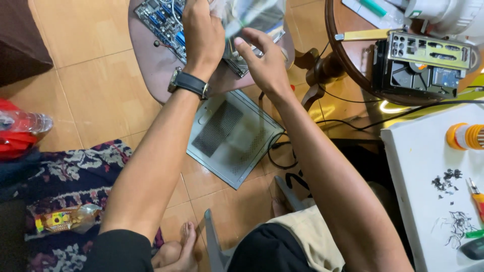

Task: Selecting a hard drive and attempting to install it into the drive bay of a desktop computer case.

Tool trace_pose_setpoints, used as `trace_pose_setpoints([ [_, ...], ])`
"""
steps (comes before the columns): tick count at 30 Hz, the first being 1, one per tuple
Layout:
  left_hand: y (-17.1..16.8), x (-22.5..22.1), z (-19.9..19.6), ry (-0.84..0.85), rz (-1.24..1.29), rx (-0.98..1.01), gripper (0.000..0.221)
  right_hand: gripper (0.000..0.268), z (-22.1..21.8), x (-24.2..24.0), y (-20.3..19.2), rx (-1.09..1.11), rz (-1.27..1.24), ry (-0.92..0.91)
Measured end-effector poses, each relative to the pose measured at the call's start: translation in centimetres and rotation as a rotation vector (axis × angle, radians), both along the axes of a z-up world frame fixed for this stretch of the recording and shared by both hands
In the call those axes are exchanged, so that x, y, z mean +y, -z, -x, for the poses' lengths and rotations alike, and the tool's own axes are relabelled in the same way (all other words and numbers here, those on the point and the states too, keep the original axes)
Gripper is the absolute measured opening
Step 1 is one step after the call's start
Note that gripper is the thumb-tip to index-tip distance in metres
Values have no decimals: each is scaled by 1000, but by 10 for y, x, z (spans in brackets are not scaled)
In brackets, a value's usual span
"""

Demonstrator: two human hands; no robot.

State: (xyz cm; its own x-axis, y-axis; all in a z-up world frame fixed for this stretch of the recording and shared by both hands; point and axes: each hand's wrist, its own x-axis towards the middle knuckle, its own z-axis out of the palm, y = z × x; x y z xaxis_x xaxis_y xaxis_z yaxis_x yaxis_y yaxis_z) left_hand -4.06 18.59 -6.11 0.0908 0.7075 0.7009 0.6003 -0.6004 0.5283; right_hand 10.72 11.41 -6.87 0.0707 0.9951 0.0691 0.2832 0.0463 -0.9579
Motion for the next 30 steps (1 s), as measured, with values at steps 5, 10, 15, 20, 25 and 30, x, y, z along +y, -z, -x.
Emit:
trace_pose_setpoints([
  [5,-30,-12,-13,10,36,-55,44,53,-5,3,11,-32,-59,77],
  [10,-66,-15,-13,41,-21,-91,33,59,-6,4,13,-16,-35,178],
  [15,-89,-14,0,11,-42,-113,38,78,-3,0,4,231,145,128],
  [20,-113,-34,12,-12,-1,-154,19,81,7,11,11,413,116,6],
  [25,-102,-49,32,-160,-16,-317,15,68,29,16,20,45,87,66],
  [30,-81,-52,52,-283,-44,-390,30,65,29,24,41,-167,330,383],
])
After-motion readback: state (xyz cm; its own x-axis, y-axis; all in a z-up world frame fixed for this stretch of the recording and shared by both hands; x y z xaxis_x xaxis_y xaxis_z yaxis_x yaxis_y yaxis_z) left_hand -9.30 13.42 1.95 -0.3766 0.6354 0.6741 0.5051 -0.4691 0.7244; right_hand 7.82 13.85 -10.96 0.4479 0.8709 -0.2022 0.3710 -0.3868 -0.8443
